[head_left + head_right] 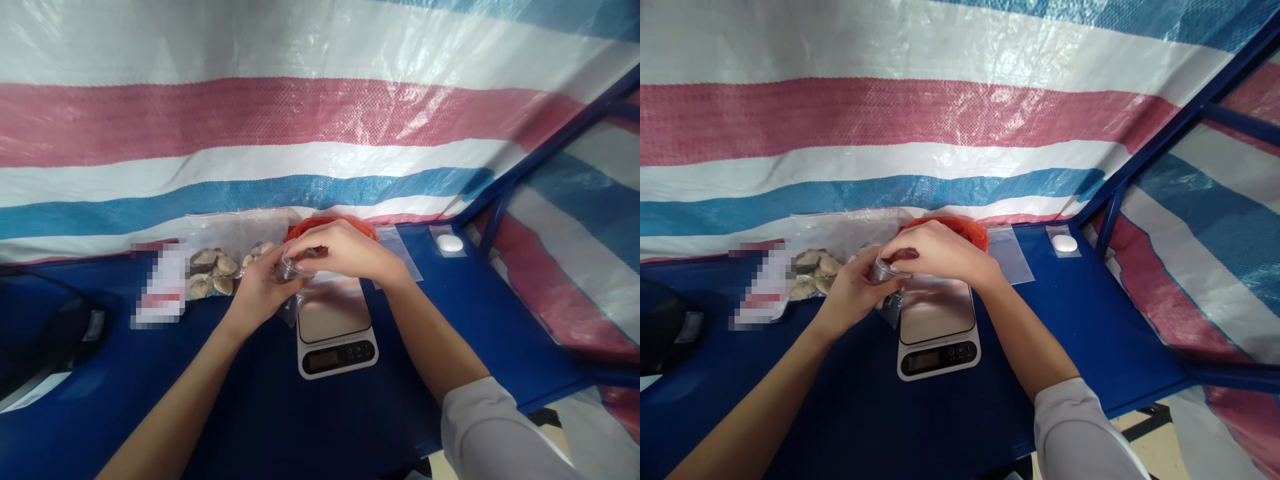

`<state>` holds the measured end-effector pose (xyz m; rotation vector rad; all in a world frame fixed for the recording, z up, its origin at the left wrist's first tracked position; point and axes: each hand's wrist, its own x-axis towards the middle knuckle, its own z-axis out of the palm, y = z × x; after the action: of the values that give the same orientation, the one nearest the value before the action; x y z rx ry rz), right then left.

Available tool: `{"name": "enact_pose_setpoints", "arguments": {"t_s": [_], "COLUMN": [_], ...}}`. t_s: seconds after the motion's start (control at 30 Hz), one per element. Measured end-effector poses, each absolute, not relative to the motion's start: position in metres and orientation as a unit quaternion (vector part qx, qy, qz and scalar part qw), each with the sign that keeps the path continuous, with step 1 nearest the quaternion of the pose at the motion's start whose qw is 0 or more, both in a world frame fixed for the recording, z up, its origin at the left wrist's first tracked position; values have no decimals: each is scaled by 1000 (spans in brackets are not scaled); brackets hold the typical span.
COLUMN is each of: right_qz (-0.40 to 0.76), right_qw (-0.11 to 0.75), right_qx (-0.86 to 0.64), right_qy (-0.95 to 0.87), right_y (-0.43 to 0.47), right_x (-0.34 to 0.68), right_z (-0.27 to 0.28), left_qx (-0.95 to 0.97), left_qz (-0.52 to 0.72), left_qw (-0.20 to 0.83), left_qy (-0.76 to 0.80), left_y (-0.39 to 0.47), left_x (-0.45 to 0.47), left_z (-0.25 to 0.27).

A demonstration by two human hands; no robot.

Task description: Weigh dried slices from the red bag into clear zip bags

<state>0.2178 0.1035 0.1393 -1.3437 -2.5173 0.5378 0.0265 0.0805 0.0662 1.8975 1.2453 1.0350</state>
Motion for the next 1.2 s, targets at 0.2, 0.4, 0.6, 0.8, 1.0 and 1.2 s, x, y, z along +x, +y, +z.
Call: {"name": "enact_pose_setpoints", "arguments": {"t_s": [0.2,0.4,0.6,0.8,1.0,1.2], "right_qz": [264,220,128,76,87,112], "right_qw": [234,179,101,38,29,66], "right_qx": [-387,-445,-499,-534,-543,-545], "right_qy": [-852,-849,-851,-841,-835,-828], "right_y": [129,151,163,164,167,161], "right_x": [249,243,218,203,196,202], "right_z": [118,83,66,64,56,57], "left_qx": [693,674,660,657,663,661], "left_qz": [404,414,405,402,405,409], "left_qw": [313,329,337,349,339,333], "left_qy": [509,516,535,533,531,533], "left_y": [83,88,90,89,89,89], "left_x": [20,15,12,10,12,13], "left_z": [64,64,63,64,68,70]}}
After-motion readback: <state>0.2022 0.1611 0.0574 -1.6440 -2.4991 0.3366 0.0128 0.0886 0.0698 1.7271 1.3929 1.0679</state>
